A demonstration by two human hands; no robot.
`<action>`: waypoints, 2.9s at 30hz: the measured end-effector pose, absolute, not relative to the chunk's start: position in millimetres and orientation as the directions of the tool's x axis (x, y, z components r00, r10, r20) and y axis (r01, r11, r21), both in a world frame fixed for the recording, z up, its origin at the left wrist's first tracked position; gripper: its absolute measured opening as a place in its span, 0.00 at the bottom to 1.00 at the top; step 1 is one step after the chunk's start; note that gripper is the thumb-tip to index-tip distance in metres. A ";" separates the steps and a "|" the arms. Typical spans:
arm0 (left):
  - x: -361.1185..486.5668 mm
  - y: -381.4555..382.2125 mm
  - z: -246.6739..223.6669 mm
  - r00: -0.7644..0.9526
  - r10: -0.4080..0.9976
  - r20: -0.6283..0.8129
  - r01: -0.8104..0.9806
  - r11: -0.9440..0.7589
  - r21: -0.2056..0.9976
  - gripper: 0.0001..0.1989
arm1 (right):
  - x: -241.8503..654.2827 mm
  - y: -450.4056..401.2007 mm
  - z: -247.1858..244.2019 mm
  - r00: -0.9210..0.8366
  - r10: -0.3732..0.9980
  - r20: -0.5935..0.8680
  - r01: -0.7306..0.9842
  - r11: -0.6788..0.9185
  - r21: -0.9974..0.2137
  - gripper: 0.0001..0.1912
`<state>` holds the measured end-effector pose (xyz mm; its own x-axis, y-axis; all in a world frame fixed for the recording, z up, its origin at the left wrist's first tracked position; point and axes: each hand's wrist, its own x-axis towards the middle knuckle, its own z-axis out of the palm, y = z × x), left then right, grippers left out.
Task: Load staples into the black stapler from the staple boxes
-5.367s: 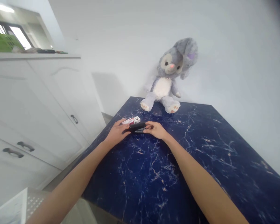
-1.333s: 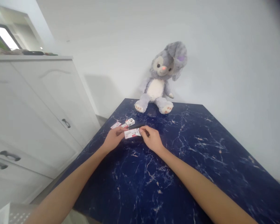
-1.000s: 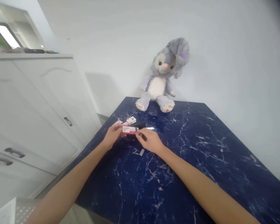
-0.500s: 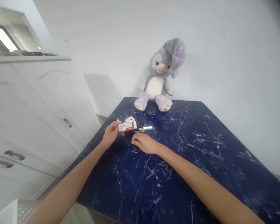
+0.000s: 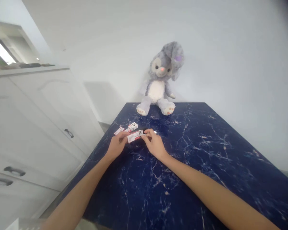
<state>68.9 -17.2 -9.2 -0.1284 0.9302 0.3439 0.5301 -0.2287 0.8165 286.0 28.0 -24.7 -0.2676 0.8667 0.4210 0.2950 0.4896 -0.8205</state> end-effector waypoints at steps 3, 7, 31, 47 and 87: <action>70.6 -19.2 -4.3 -0.131 0.930 0.345 0.519 -0.232 0.823 0.12 | 287.0 28.5 -23.5 -0.227 0.902 0.368 0.242 0.418 -0.876 0.10; 67.5 -18.1 -3.1 -0.108 0.949 0.295 0.490 -0.208 0.847 0.13 | 288.1 31.9 -22.7 -0.222 0.898 0.380 0.170 0.419 -0.892 0.11; 94.2 -25.8 -7.3 0.105 0.992 0.075 0.294 -0.103 0.950 0.20 | 293.7 54.8 -38.1 -0.173 0.946 0.273 -0.047 0.269 -0.962 0.16; 63.5 -12.2 -2.8 -0.365 0.853 0.372 0.364 -0.237 0.901 0.24 | 296.6 42.1 -28.2 -0.046 0.886 0.462 0.274 0.456 -0.847 0.14; 57.9 0.5 -19.0 0.114 0.871 0.478 0.870 -0.320 0.375 0.21 | 280.4 46.3 -39.6 -0.157 0.984 0.088 0.050 0.097 -0.994 0.35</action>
